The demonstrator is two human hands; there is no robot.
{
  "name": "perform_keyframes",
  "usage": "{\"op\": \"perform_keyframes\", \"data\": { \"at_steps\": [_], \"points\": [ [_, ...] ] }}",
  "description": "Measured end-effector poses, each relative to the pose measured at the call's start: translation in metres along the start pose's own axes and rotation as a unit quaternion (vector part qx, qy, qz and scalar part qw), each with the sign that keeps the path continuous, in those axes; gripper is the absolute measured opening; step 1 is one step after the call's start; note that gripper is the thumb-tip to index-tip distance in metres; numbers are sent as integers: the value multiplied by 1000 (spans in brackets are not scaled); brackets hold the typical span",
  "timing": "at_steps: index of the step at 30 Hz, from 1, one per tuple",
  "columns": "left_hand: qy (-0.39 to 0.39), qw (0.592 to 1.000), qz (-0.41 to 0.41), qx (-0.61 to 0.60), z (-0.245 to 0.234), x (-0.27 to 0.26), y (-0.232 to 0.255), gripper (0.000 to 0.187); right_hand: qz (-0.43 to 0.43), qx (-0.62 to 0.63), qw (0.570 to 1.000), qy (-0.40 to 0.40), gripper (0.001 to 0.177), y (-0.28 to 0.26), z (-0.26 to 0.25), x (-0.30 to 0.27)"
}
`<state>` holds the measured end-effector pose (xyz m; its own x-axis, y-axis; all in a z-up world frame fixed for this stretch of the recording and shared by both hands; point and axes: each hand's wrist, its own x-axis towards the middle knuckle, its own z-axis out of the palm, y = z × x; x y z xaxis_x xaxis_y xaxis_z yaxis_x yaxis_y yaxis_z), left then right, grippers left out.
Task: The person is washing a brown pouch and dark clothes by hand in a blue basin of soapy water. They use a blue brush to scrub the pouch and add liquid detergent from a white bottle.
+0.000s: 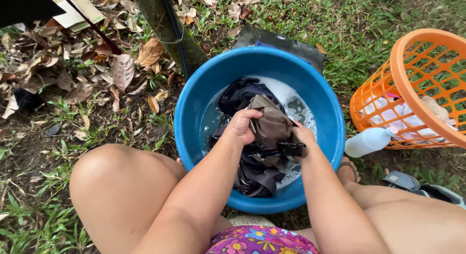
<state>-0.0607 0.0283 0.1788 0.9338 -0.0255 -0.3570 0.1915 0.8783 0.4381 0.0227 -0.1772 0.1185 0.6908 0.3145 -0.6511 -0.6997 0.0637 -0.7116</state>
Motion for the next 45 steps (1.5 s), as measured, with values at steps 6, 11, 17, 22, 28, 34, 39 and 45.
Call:
{"op": "perform_keyframes", "data": {
  "at_steps": [6, 11, 17, 22, 28, 34, 39, 45],
  "points": [
    [39, 998, 42, -27, 25, -3, -2, 29, 59, 44, 997, -16, 31, 7, 4, 1],
    [51, 983, 70, 163, 25, -4, 14, 40, -68, -118, 987, -90, 40, 2, -17, 15],
    [102, 949, 92, 283, 11, 3, -2, 41, -236, -191, 936, -177, 53, -50, 17, -37],
    [95, 962, 20, 255, 23, -14, -1, 32, -207, -208, 932, -212, 55, -45, 46, -65],
    [42, 932, -10, 359, 23, -27, -3, 39, -137, -230, 945, -189, 41, -45, 33, -51],
    [39, 932, -4, 360, 9, -21, -10, 39, -137, -360, 915, -118, 36, -50, 29, -51],
    [60, 907, 47, 414, 12, -20, -9, 32, -106, -273, 950, -110, 52, -46, 32, -50],
    [69, 932, 53, 351, -4, -14, 3, 25, -25, -29, 975, -219, 52, -52, 26, -40]
  ]
}}
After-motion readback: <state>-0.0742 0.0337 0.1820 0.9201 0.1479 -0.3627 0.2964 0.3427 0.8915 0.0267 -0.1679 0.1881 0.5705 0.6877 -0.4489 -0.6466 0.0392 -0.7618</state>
